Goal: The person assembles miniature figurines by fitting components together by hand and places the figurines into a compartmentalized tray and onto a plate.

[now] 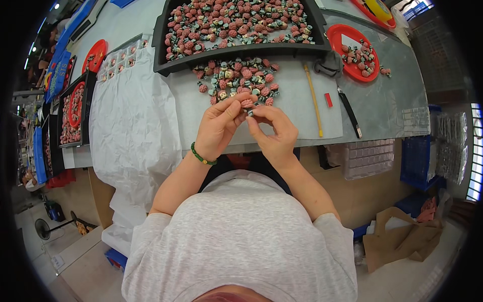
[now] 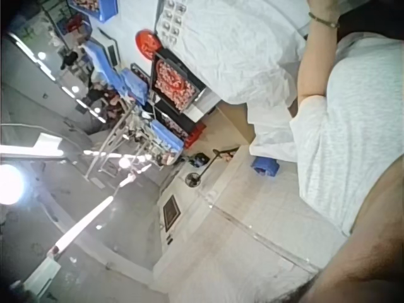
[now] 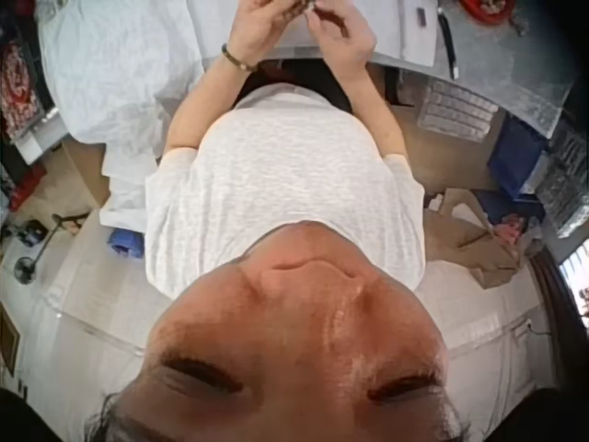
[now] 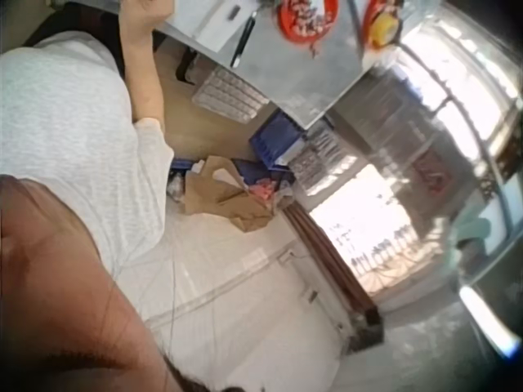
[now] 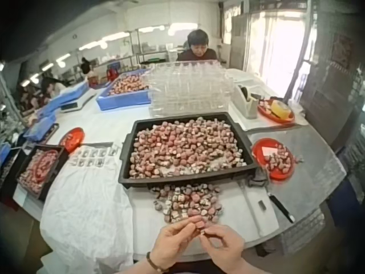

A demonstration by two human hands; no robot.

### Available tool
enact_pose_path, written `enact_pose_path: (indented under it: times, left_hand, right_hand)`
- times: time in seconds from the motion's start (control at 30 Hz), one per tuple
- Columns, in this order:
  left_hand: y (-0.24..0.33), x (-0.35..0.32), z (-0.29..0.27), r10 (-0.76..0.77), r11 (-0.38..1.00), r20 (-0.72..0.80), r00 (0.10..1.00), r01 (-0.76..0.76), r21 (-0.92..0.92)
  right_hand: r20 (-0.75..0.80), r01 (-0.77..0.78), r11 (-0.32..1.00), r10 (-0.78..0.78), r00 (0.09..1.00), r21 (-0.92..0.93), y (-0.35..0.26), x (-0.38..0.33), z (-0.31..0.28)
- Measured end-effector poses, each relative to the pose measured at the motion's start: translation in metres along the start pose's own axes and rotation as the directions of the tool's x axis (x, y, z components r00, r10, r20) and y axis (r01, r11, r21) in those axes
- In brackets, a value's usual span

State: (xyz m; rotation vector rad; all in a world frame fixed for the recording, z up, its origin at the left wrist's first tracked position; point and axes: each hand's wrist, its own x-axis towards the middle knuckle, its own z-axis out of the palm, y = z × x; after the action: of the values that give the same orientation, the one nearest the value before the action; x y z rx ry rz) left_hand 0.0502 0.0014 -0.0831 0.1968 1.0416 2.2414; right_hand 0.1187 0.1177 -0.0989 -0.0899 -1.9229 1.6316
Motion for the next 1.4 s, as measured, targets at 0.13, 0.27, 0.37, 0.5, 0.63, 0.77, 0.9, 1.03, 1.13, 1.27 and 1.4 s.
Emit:
enact_pose_path:
  times: [0.13, 0.27, 0.37, 0.5, 0.63, 0.77, 0.9, 1.03, 1.13, 1.27, 1.4]
  left_hand:
    - [0.002, 0.000, -0.005, -0.045, 0.994, -0.028, 0.999, 0.047, 0.101]
    - [0.010, 0.000, -0.010, -0.097, 0.995, -0.126, 0.987, 0.097, -0.008]
    - [0.013, -0.001, -0.001, -0.183, 0.981, -0.135, 0.974, 0.172, -0.087]
    - [0.009, 0.001, -0.002, -0.208, 0.977, -0.104, 0.973, 0.202, -0.063]
    - [0.008, 0.004, 0.000, -0.126, 0.973, -0.082, 0.989, 0.139, 0.182]
    - [0.008, 0.006, 0.008, -0.148, 0.943, -0.075, 0.986, 0.164, 0.291]
    - [0.007, 0.006, 0.004, -0.107, 0.936, -0.104, 0.989, 0.135, 0.326]
    - [0.008, 0.005, 0.002, -0.076, 0.965, -0.046, 0.996, 0.085, 0.249]
    - [0.008, 0.004, -0.001, -0.040, 0.994, 0.026, 0.999, 0.037, 0.103]
    - [0.017, 0.001, -0.003, -0.137, 0.989, 0.038, 0.990, 0.139, -0.056]
    - [0.025, 0.000, -0.003, -0.143, 0.988, 0.003, 0.990, 0.143, -0.064]
  right_hand:
    - [0.161, 0.343, 0.908, -0.311, 0.937, -0.242, -0.003, 0.009, -0.003]
    - [-0.069, 0.092, 0.888, -0.137, 0.988, -0.451, 0.008, 0.033, -0.021]
    - [0.045, -0.072, 0.836, 0.115, 0.992, -0.544, 0.017, 0.043, -0.033]
    - [-0.044, -0.326, 0.879, 0.332, 0.942, -0.347, 0.026, 0.049, -0.036]
    - [0.075, -0.576, 0.777, 0.578, 0.813, 0.254, -0.002, 0.036, -0.029]
    - [0.406, -0.774, 0.336, 0.701, 0.586, 0.537, -0.016, 0.020, -0.017]
    - [0.287, -0.672, 0.532, 0.632, 0.720, 0.515, -0.018, 0.015, -0.011]
    - [0.148, -0.385, 0.889, 0.358, 0.922, 0.247, -0.011, 0.008, -0.012]
    - [0.132, 0.016, 1.000, -0.016, 0.991, 0.001, -0.004, 0.010, -0.012]
    - [0.121, -0.023, 1.000, 0.023, 0.992, 0.002, -0.006, 0.009, -0.010]
    - [0.154, 0.072, 0.995, -0.061, 0.986, -0.065, -0.007, 0.013, -0.014]
